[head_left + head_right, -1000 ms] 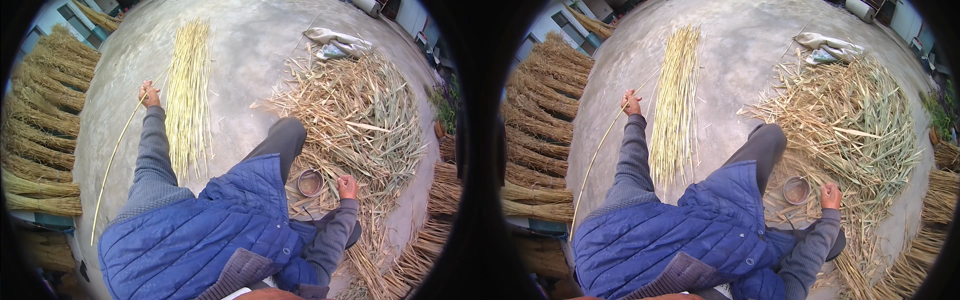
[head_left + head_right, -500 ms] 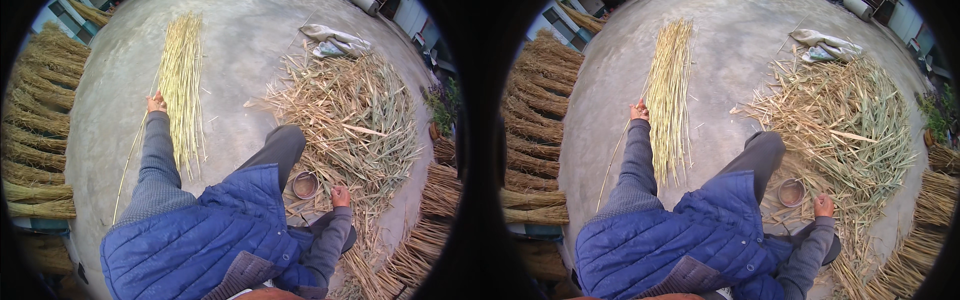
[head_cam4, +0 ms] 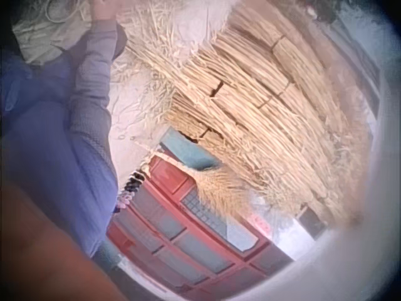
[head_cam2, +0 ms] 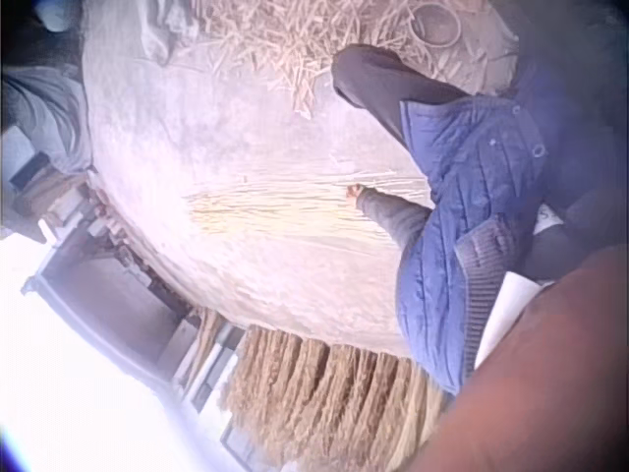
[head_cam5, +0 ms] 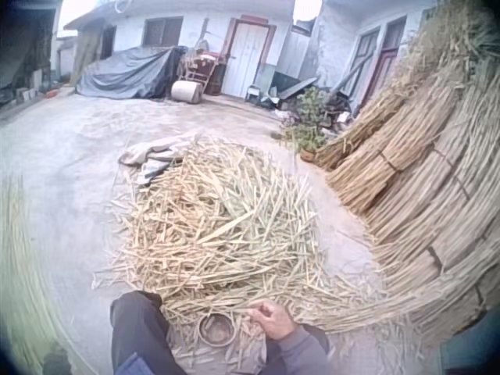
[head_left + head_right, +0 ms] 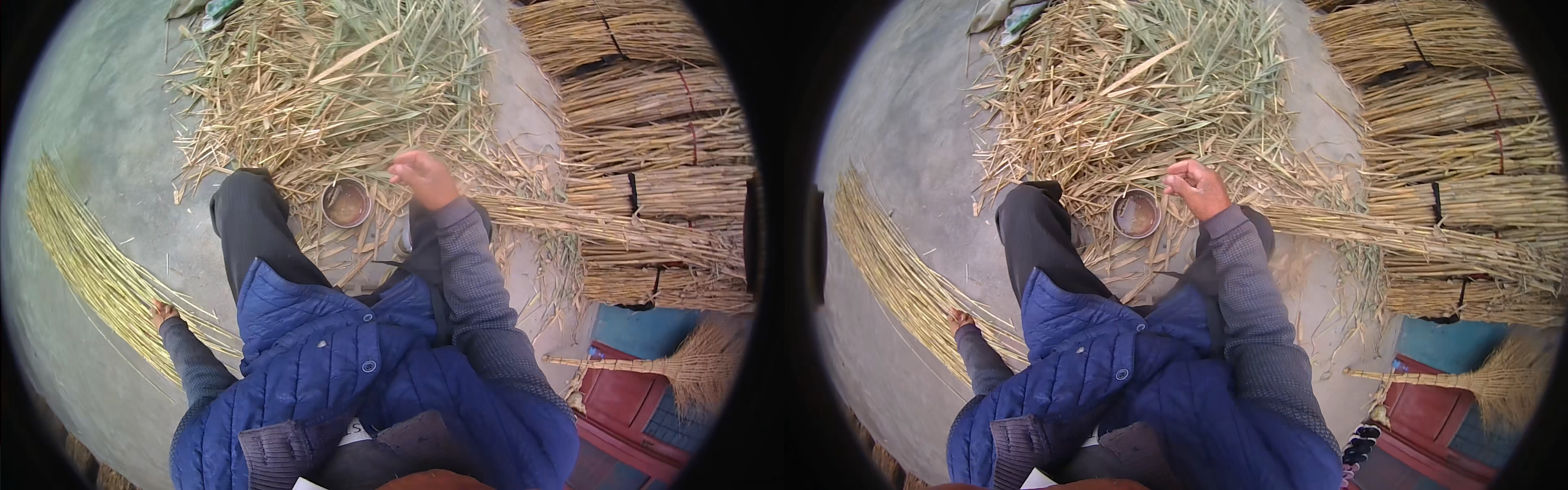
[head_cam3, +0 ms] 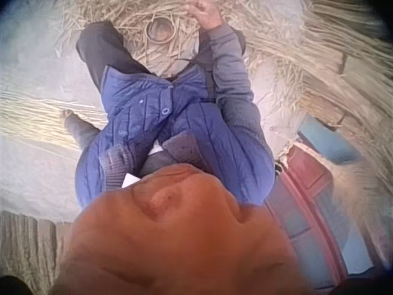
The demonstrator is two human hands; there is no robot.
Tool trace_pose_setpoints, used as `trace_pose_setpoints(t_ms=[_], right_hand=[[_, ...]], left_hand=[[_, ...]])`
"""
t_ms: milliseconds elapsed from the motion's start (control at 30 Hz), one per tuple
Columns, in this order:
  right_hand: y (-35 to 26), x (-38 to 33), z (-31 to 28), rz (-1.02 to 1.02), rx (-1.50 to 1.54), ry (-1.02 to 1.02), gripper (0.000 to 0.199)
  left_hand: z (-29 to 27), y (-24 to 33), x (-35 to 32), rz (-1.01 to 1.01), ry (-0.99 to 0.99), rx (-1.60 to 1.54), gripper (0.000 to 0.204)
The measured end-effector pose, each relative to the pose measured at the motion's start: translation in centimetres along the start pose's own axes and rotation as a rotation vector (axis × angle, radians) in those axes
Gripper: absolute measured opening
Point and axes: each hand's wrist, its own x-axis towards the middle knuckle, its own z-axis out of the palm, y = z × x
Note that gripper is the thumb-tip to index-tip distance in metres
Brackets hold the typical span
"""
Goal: The person sits on the floor and repeatedly strips dried straw stalks by hand, separating the fibrous strands from the main stem. The separated fibers are placed into a neat pile to the left, while the remaining stalks are discarded to the right.
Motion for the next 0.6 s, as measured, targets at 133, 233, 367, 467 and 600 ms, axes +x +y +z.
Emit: trace_pose_setpoints(t_ms=[133,233,367,467,600], right_hand=[[-4.1,-3.9,-4.0,-0.263,0.057,0.303,0.023],[-0.2,-6.9,-9.6,-0.274,0.029,0.628,0.021],[11.3,-11.5,-16.5,-0.046,0.069,0.901,0.023],[19.5,-14.7,-20.2,0.123,0.095,1.015,0.024],[25.5,-16.0,-24.4,0.210,0.165,1.163,0.024]], left_hand=[[5.2,-4.7,0.5,-0.169,-0.235,0.263,0.037],[15.5,-6.6,-2.5,0.004,-0.275,0.646,0.061],[30.0,-9.4,-11.8,0.343,-0.588,1.023,0.052],[39.9,-12.3,-19.6,0.373,-0.777,1.064,0.036],[49.0,-17.8,-29.8,0.468,-1.093,1.187,0.030]])
